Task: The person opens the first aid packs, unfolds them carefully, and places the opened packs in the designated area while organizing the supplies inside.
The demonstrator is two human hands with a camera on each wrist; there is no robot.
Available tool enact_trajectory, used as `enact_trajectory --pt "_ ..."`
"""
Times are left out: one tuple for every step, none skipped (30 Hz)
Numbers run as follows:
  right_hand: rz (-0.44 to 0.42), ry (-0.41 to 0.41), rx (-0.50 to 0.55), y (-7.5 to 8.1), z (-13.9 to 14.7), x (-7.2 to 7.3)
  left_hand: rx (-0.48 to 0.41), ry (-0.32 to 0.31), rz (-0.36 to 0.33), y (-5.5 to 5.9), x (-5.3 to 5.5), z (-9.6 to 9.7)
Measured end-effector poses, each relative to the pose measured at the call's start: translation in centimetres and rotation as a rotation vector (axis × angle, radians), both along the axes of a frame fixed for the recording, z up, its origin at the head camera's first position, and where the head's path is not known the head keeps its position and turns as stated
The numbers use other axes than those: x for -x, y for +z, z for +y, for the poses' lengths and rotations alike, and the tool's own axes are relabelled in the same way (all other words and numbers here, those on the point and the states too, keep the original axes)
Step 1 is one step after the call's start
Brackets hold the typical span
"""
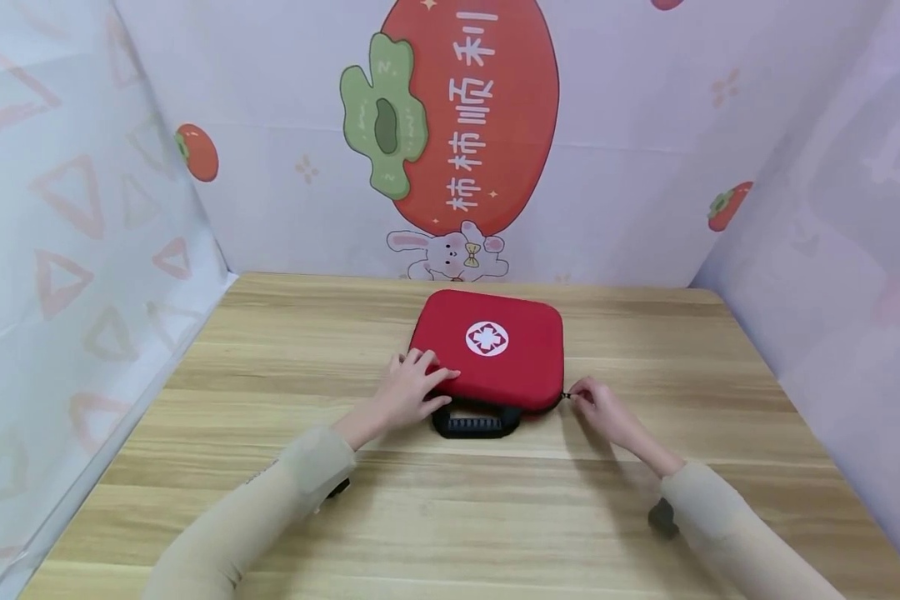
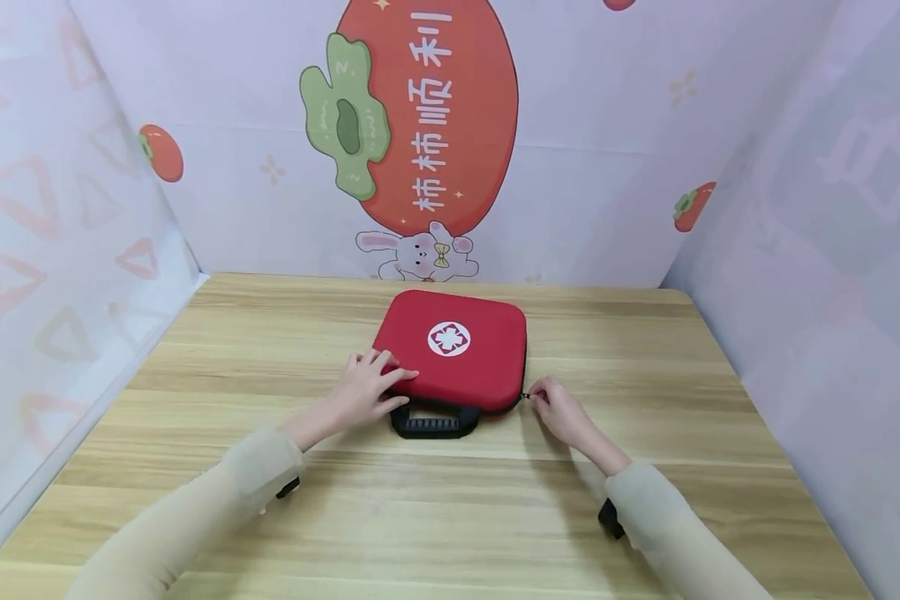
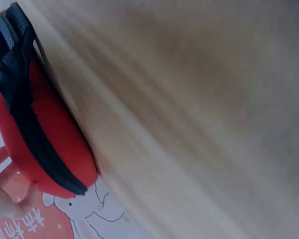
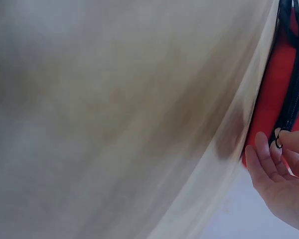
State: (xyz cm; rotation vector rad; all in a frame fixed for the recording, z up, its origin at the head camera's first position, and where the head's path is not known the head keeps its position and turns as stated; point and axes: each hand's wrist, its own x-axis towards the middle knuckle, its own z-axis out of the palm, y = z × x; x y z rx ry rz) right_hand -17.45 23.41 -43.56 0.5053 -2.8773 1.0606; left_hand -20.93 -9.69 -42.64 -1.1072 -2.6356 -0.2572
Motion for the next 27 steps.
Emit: enact_trajectory --pt "0.001 -0.005 0.003 0.0 0.1 0.3 0.000 -0.008 0.009 -0.1 -0.4 0.0" --pt "0.003 -0.008 0.009 -0.1 0.3 0.7 0.005 -0.014 0.017 -0.1 -0.7 0.0" --pt "0.009 -0.012 0.015 -0.2 0.4 1.0 0.012 -0.023 0.030 -0.2 -1.0 0.0" --pt "0.019 -0.019 0.016 -0.2 0.5 1.3 0.019 -0.032 0.043 -0.2 -1.2 -0.1" --pt "0.024 -0.024 0.020 -0.3 0.6 1.7 0.019 -0.044 0.054 -0.3 -1.5 -0.1" --pt "0.027 -0.025 0.022 -0.3 0.6 2.1 0.015 -0.057 0.063 -0.3 -1.7 -0.2" --pt "0.029 -0.028 0.024 -0.3 0.6 2.4 0.013 -0.069 0.073 -0.4 -1.9 -0.2" --pt "0.024 -0.032 0.023 -0.3 0.6 2.8 0.010 -0.081 0.082 -0.4 -2.1 -0.3" --pt "0.020 -0.035 0.019 -0.2 0.5 3.1 0.004 -0.097 0.089 -0.5 -2.3 -0.3" --pt "0.012 -0.042 0.011 -0.1 0.4 3.4 -0.007 -0.111 0.084 -0.4 -2.5 -0.4" --pt "0.003 -0.045 0.004 -0.1 0.3 3.6 -0.014 -0.129 0.078 -0.4 -2.6 -0.5" --pt "-0.003 -0.048 0.000 0.0 0.2 3.9 -0.021 -0.147 0.069 -0.2 -2.8 -0.6" --pt "-0.004 -0.052 -0.004 0.0 0.1 4.1 -0.026 -0.166 0.053 0.0 -2.9 -0.7" --pt "-0.004 -0.052 -0.005 0.0 0.1 4.3 -0.028 -0.189 0.036 0.3 -3.0 -0.8" --pt "0.000 -0.049 -0.007 0.0 0.0 4.5 -0.030 -0.213 0.012 0.5 -3.0 -0.9" --pt "0.004 -0.047 -0.009 0.0 0.0 4.6 -0.034 -0.237 -0.019 0.9 -3.0 -1.1" --pt "0.008 -0.046 -0.008 0.0 -0.1 4.7 -0.027 -0.259 -0.053 1.2 -2.9 -1.2" --pt "0.011 -0.046 -0.007 0.1 -0.1 4.8 -0.019 -0.274 -0.092 1.6 -2.8 -1.4" --pt "0.013 -0.047 -0.009 0.0 -0.1 4.9 -0.001 -0.282 -0.132 1.9 -2.6 -1.6" --pt "0.013 -0.046 -0.011 0.0 0.0 4.9 0.023 -0.280 -0.174 2.2 -2.4 -1.7" --pt "0.012 -0.045 -0.014 0.0 0.0 5.0 0.045 -0.272 -0.215 2.5 -2.1 -1.9" --pt "0.012 -0.046 -0.016 0.0 0.0 5.0 0.069 -0.255 -0.260 2.7 -1.8 -2.1" --pt "0.012 -0.046 -0.018 -0.1 0.1 5.0 0.099 -0.234 -0.296 2.9 -1.6 -2.3" --pt "0.015 -0.041 -0.022 -0.1 0.1 4.9 0.123 -0.212 -0.329 3.0 -1.3 -2.5" --pt "0.021 -0.036 -0.029 -0.1 0.1 4.9 0.147 -0.193 -0.351 3.0 -1.1 -2.7" --pt "0.028 -0.032 -0.036 -0.2 0.1 4.8 0.162 -0.177 -0.369 3.0 -0.9 -2.9" --pt "0.033 -0.026 -0.040 -0.2 0.1 4.7 0.171 -0.171 -0.377 3.0 -0.7 -3.0"
